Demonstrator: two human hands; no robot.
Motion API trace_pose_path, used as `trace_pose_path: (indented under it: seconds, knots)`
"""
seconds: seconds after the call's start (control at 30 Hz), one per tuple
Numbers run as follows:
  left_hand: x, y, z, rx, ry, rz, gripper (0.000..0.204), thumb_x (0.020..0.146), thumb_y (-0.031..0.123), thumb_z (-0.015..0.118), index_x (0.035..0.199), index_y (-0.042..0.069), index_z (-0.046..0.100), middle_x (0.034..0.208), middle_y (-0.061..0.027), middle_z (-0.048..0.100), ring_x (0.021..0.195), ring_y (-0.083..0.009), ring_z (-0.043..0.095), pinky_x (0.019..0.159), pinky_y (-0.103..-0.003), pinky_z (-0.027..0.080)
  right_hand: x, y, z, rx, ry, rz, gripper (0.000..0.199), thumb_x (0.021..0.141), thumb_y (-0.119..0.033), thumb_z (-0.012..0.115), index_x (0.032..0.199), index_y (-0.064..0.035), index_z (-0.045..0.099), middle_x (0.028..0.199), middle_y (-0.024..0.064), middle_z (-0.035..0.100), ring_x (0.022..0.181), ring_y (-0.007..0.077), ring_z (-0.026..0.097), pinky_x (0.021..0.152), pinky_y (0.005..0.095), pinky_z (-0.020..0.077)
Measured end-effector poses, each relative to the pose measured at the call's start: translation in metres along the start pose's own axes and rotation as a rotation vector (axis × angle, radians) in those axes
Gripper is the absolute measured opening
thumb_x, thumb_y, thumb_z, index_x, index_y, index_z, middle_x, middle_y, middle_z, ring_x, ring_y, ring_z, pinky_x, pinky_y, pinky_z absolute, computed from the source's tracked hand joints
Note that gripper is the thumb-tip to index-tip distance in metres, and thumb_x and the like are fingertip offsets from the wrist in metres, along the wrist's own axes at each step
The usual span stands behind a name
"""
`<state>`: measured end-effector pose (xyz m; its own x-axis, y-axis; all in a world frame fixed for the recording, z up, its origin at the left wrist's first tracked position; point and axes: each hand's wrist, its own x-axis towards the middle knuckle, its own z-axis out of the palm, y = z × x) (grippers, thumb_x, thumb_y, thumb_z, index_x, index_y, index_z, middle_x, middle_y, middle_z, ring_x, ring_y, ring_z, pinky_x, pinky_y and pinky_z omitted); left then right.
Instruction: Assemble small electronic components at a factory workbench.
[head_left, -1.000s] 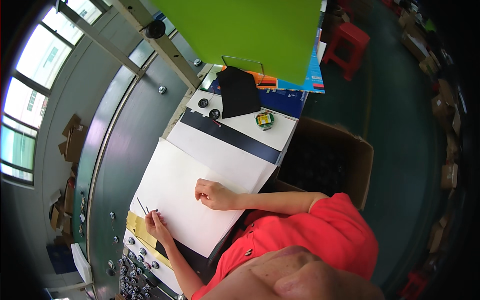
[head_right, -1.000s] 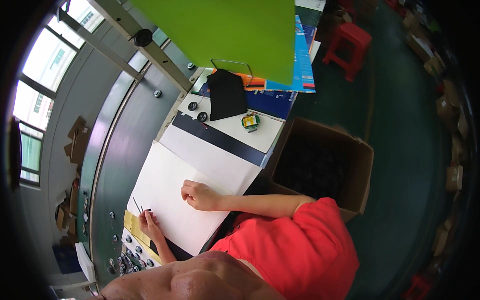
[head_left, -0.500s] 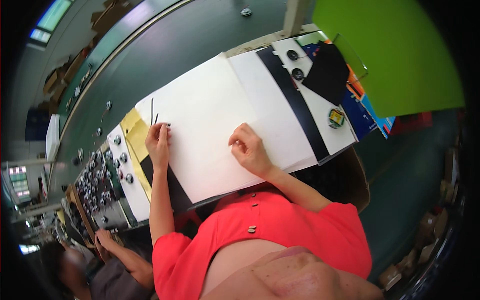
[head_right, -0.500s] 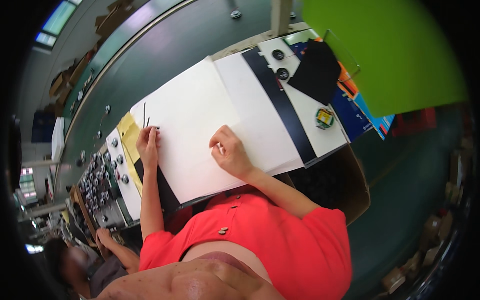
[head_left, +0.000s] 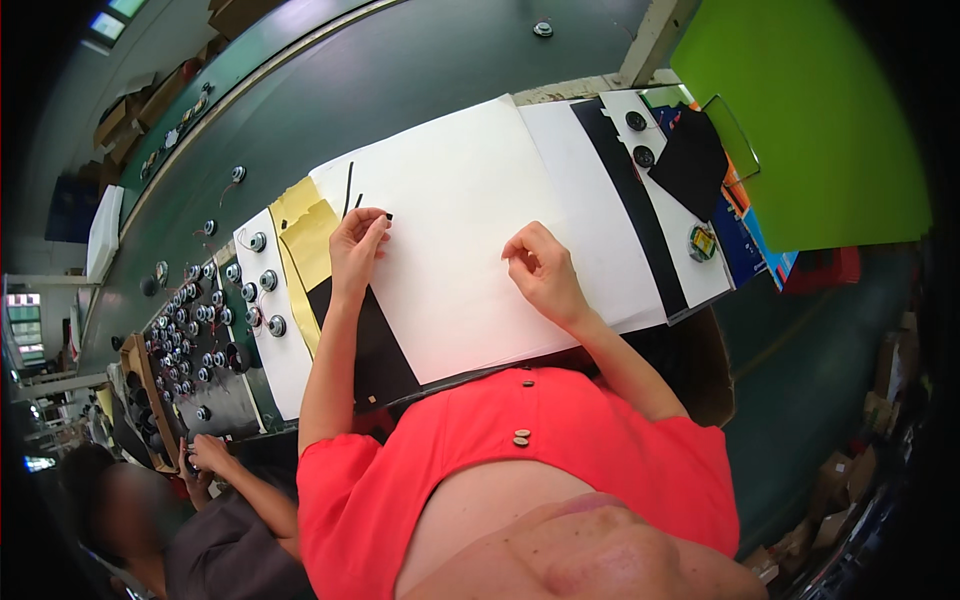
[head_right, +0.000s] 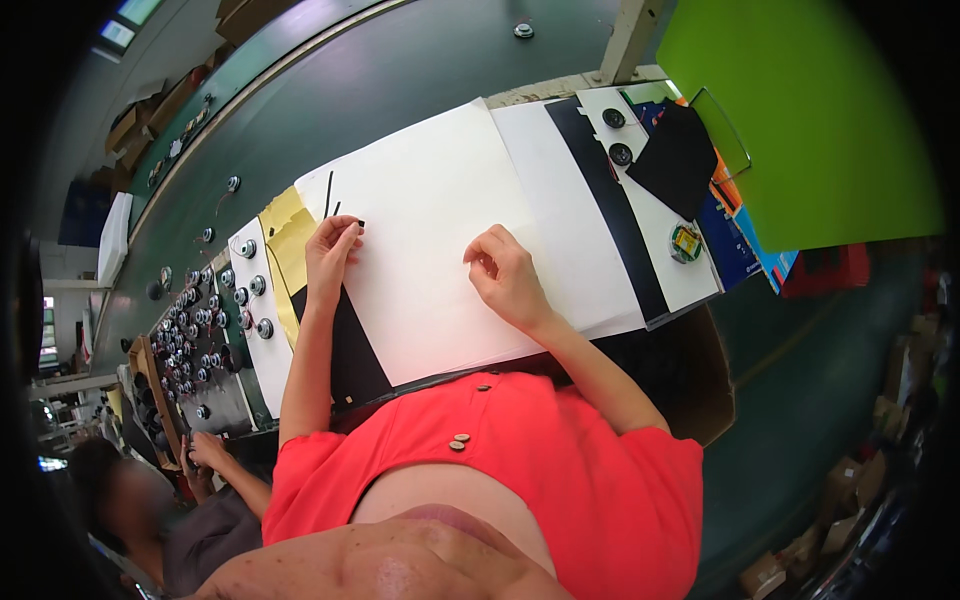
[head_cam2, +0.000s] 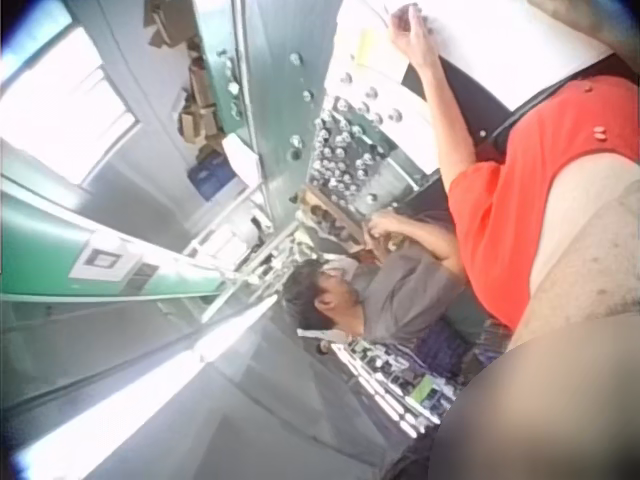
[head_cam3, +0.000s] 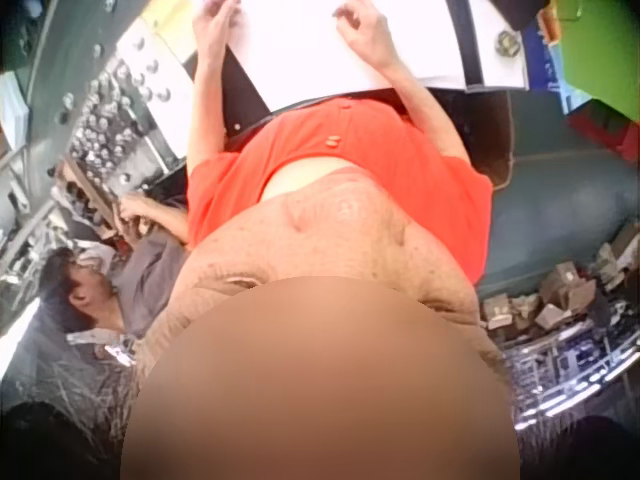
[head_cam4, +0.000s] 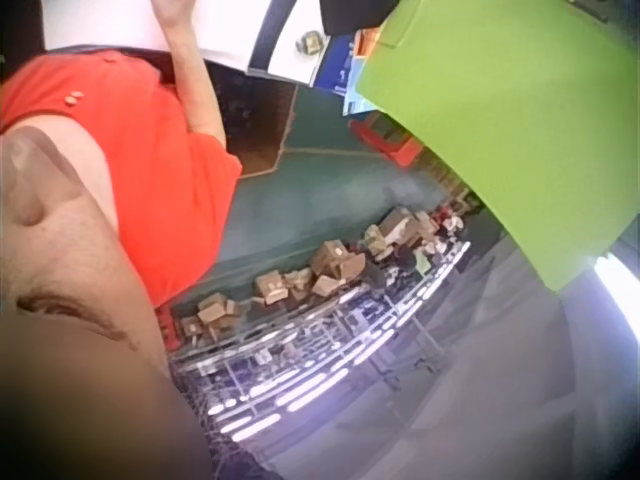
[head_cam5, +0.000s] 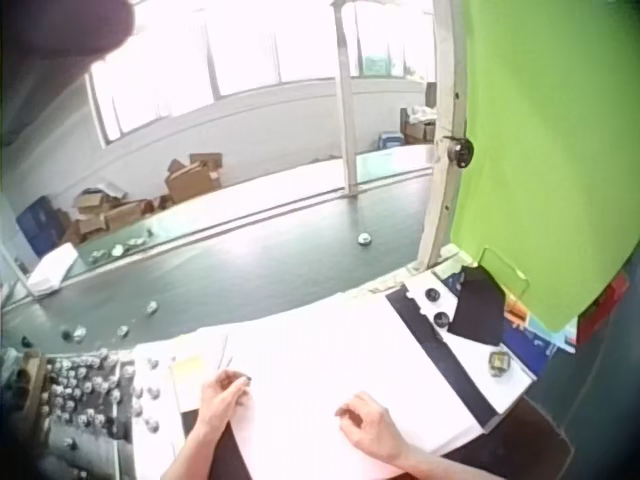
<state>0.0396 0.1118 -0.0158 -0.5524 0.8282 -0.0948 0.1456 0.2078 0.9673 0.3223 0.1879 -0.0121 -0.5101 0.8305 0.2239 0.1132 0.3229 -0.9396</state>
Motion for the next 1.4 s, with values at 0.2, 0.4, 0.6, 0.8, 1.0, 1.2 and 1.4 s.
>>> trace_pose_path:
  seconds: [0.2,0.4,0.6,0.8,1.0,1.2,1.4]
  knots:
    - [0.027,0.028,0.010,-0.050,-0.153,0.060,0.017,0.097,0.018,0.066,0.104,0.002,0.069,0.092,-0.0034,0.069,0.082,-0.0110,0.065,0.067,-0.025,0.050,0.039,0.001,0.014,-0.141,-0.146,-0.077,0.009,0.088,0.004,0.058,0.092,-0.0011,0.064,0.085,0.0078,0.063,0.065,0.0136,0.058,0.059,0.0272,0.0465]
    - [0.094,0.058,0.059,-0.168,-0.295,0.063,0.021,0.095,0.022,0.071,0.104,0.002,0.070,0.086,-0.0012,0.067,0.075,-0.0084,0.062,0.066,-0.024,0.050,0.061,0.012,0.028,-0.175,-0.196,-0.080,0.009,0.089,0.003,0.059,0.095,0.0003,0.065,0.088,0.0093,0.064,0.066,0.0155,0.060,0.060,0.0295,0.0475]
    - [0.181,0.055,0.122,-0.117,-0.320,0.109,0.020,0.091,0.019,0.074,0.097,0.001,0.072,0.081,-0.0030,0.069,0.069,-0.0088,0.062,0.065,-0.024,0.052,0.064,0.028,0.039,-0.167,-0.131,-0.151,0.008,0.088,0.005,0.059,0.092,0.0006,0.065,0.089,0.0113,0.063,0.067,0.0236,0.061,0.061,0.0327,0.0482]
    - [0.290,0.031,0.170,0.096,-0.405,0.301,0.020,0.091,0.022,0.074,0.094,0.002,0.074,0.080,-0.0005,0.067,0.070,-0.0085,0.059,0.068,-0.025,0.050,0.069,0.026,0.036,-0.081,-0.132,-0.140,0.010,0.087,0.007,0.059,0.093,0.0003,0.065,0.090,0.0121,0.063,0.071,0.0270,0.063,0.063,0.0356,0.0499]
    - [0.342,0.055,0.240,-0.048,-0.267,0.232,0.015,0.086,0.017,0.076,0.091,0.003,0.075,0.072,0.0023,0.063,0.061,-0.0069,0.049,0.056,-0.025,0.038,0.068,0.028,0.032,-0.082,-0.138,-0.082,0.013,0.085,0.008,0.058,0.093,0.0006,0.065,0.092,0.0122,0.063,0.077,0.0310,0.064,0.067,0.0386,0.0518]
    - [0.376,0.055,0.273,-0.053,-0.196,0.266,0.015,0.083,0.013,0.076,0.093,0.002,0.076,0.077,-0.0035,0.070,0.066,-0.0111,0.059,0.063,-0.027,0.047,0.065,0.029,0.032,-0.082,-0.146,-0.082,0.012,0.084,0.008,0.059,0.091,0.0003,0.064,0.094,0.0117,0.062,0.077,0.0309,0.064,0.068,0.0391,0.0527]
    - [0.402,0.045,0.274,-0.044,-0.158,0.238,0.015,0.082,0.008,0.073,0.094,-0.001,0.075,0.079,-0.0073,0.072,0.068,-0.0133,0.064,0.064,-0.027,0.049,0.065,0.029,0.033,-0.115,-0.156,-0.109,0.014,0.081,0.009,0.059,0.091,-0.0005,0.064,0.093,0.0108,0.061,0.076,0.0290,0.063,0.067,0.0385,0.0529]
